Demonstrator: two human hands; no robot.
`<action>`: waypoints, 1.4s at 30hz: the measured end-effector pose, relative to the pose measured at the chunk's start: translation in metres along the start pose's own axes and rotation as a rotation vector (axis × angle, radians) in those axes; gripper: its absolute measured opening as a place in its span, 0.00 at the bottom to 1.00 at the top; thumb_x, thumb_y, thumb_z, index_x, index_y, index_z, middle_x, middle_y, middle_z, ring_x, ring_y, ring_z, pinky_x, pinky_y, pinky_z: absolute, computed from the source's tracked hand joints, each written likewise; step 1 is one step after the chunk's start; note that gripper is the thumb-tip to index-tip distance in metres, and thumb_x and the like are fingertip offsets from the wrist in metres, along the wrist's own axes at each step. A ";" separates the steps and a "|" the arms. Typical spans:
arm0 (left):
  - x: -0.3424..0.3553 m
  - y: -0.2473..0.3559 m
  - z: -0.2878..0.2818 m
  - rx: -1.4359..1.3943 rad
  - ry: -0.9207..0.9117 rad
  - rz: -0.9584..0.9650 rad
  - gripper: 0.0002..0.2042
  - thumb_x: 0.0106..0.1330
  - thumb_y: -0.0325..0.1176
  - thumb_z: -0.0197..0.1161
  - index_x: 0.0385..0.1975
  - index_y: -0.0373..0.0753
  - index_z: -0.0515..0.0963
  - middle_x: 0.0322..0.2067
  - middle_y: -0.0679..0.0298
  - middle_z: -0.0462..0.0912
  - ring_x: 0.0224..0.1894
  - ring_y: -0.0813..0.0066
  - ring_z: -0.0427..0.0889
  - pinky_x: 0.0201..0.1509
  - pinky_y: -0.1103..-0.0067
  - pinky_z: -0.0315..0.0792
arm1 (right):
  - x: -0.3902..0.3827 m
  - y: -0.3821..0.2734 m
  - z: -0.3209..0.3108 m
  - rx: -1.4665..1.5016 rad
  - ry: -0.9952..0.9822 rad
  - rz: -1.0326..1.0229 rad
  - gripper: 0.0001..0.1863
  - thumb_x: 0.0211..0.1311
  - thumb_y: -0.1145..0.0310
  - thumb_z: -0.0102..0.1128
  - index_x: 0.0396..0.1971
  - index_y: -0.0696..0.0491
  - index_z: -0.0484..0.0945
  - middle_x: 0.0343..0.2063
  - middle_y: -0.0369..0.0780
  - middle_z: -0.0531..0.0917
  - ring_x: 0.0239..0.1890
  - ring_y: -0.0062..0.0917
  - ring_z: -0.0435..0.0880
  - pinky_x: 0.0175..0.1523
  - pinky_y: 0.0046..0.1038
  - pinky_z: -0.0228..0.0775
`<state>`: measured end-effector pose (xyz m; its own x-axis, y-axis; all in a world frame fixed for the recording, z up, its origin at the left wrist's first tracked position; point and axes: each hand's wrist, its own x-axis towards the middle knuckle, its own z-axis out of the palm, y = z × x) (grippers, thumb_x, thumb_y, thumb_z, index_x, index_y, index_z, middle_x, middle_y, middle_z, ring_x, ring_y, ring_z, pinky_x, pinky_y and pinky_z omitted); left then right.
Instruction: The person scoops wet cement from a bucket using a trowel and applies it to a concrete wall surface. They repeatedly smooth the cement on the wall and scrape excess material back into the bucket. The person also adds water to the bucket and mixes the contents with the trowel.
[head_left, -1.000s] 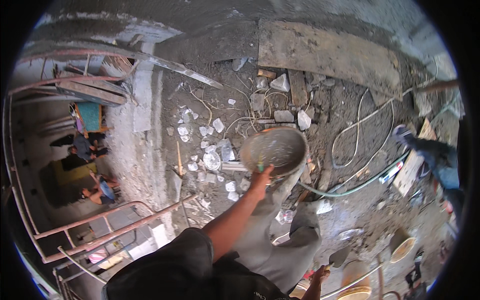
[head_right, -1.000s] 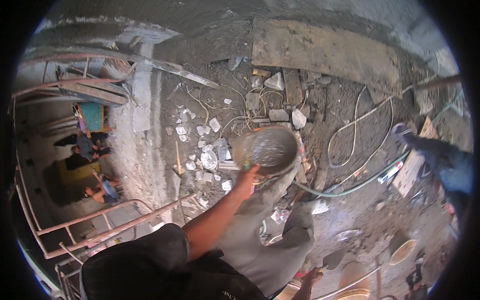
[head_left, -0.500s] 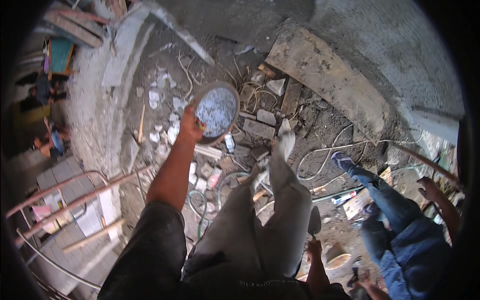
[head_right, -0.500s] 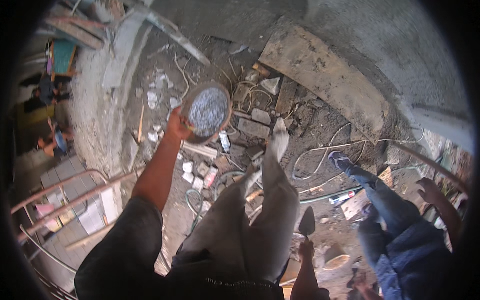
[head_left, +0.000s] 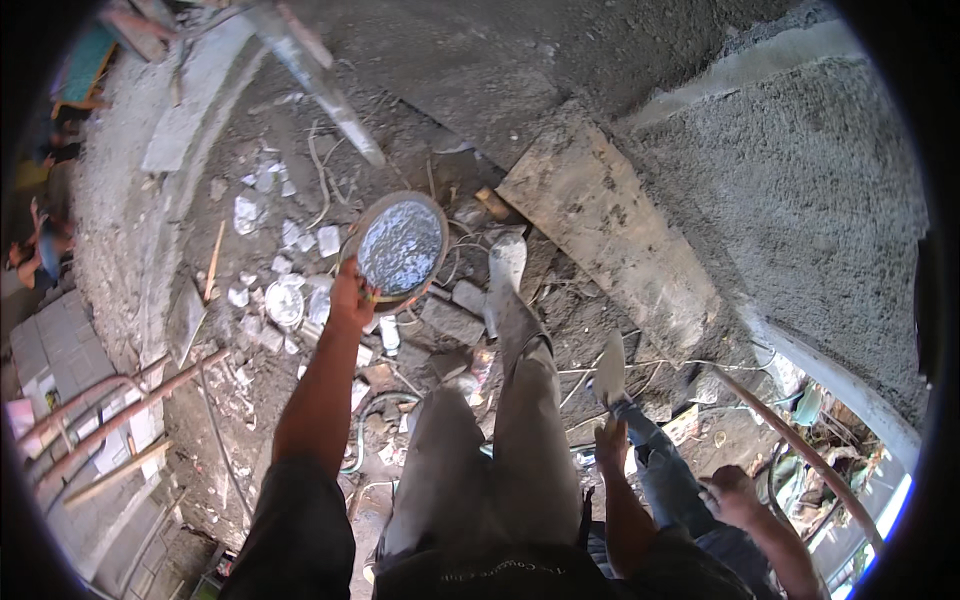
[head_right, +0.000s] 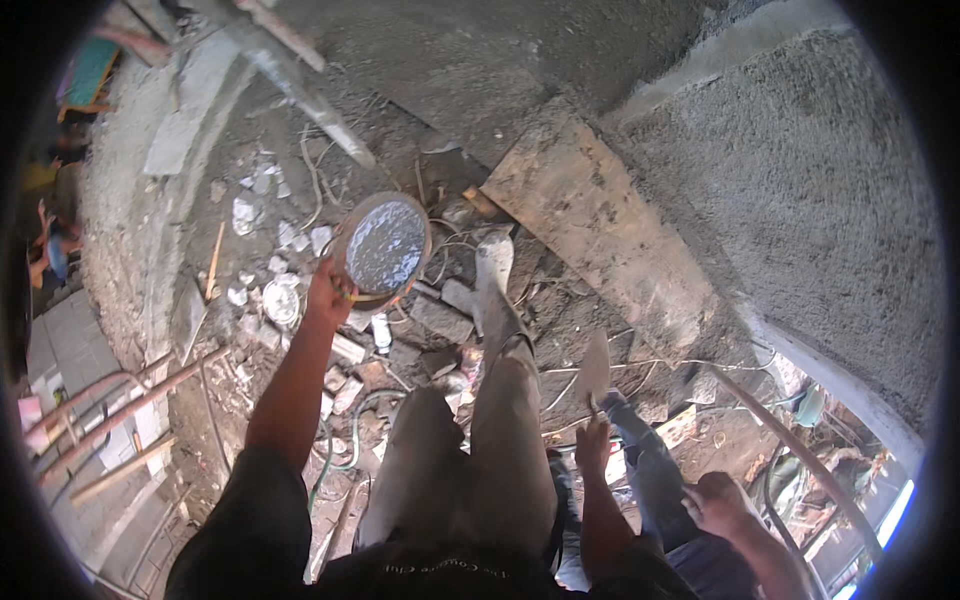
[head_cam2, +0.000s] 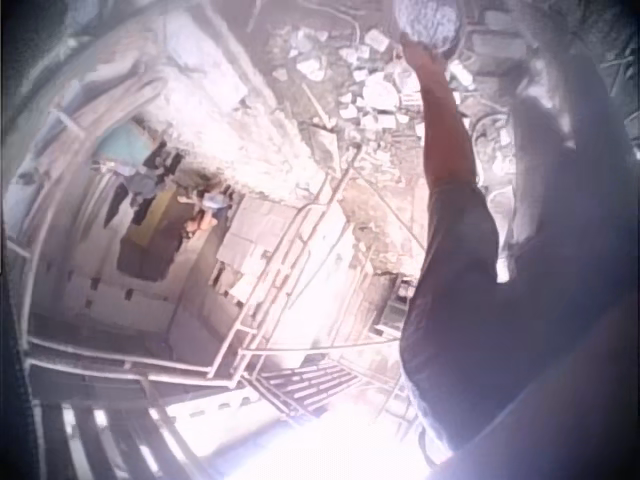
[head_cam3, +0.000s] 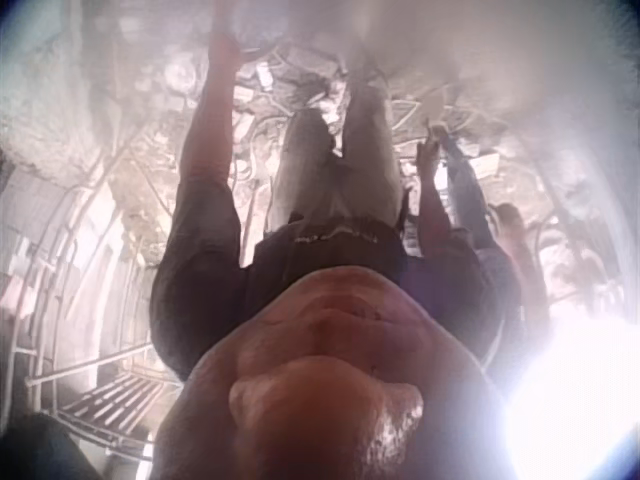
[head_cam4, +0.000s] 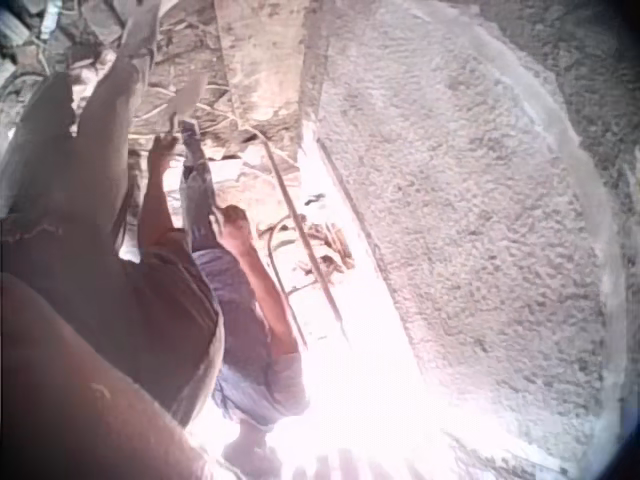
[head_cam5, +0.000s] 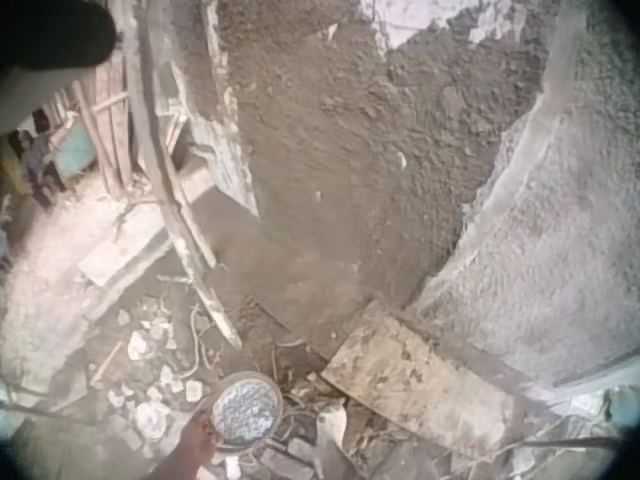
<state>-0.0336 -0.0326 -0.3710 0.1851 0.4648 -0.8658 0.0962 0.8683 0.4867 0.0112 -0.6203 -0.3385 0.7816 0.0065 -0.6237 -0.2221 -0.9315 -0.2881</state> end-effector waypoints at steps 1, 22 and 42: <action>0.008 -0.012 0.004 0.003 0.063 -0.030 0.16 0.64 0.47 0.59 0.21 0.47 0.63 0.15 0.72 0.59 0.16 0.77 0.62 0.31 0.72 0.65 | 0.033 -0.026 0.001 0.038 0.027 -0.034 0.24 0.58 0.57 0.60 0.49 0.54 0.66 0.37 0.56 0.78 0.41 0.56 0.75 0.45 0.48 0.65; 0.012 0.048 0.036 -0.197 0.052 0.106 0.10 0.67 0.44 0.59 0.31 0.46 0.70 0.19 0.74 0.66 0.19 0.82 0.65 0.31 0.78 0.66 | 0.388 -0.409 0.107 -0.683 -0.261 -0.493 0.19 0.68 0.50 0.45 0.49 0.48 0.63 0.38 0.52 0.82 0.44 0.50 0.81 0.49 0.50 0.72; 0.099 0.016 0.013 -0.217 -0.096 0.086 0.08 0.67 0.39 0.60 0.35 0.44 0.72 0.28 0.73 0.70 0.30 0.82 0.69 0.45 0.72 0.71 | 0.494 -0.503 0.163 -0.506 0.360 -0.357 0.21 0.67 0.46 0.47 0.47 0.47 0.62 0.40 0.48 0.82 0.44 0.47 0.82 0.46 0.48 0.72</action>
<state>-0.0014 0.0255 -0.4472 0.2768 0.5288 -0.8023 -0.1346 0.8481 0.5125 0.4137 -0.0889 -0.6204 0.9192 0.3035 -0.2509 0.3127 -0.9498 -0.0034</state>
